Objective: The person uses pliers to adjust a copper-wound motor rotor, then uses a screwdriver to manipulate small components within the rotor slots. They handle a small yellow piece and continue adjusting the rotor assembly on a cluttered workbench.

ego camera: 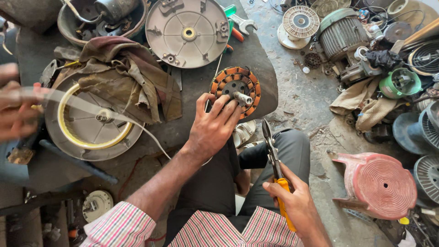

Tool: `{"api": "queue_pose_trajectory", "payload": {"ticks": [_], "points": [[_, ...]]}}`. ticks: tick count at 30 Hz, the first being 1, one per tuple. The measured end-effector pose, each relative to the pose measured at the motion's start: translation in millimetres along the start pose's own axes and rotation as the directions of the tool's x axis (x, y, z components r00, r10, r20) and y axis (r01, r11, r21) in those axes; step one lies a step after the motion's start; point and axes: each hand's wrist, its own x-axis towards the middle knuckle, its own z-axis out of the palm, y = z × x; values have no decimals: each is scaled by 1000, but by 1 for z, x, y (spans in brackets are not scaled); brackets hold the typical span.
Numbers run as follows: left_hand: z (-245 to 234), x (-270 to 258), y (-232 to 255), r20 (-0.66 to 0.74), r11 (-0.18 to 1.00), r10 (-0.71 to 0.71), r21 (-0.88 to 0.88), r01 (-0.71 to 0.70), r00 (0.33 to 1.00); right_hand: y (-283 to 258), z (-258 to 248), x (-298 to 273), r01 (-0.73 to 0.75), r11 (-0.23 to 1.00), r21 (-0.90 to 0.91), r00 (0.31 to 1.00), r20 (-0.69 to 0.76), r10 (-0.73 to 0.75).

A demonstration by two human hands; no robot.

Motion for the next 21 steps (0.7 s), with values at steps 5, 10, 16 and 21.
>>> {"api": "queue_pose_trajectory", "payload": {"ticks": [5,10,16,21], "points": [[2,-2,5,-33,998,-51,-31,50,998,2,0,-3,-14,1000,-9,1000,5,14],[7,-2,11,-2,986,-145,-89,144,989,2,1,-4,-3,1000,4,1000,5,3],[1,0,13,-15,984,-147,-106,145,989,3,-3,-2,-24,1000,17,1000,-15,25],[1,-3,12,-39,986,-140,-93,136,989,6,-13,4,40,996,-85,998,-35,-43]]}}
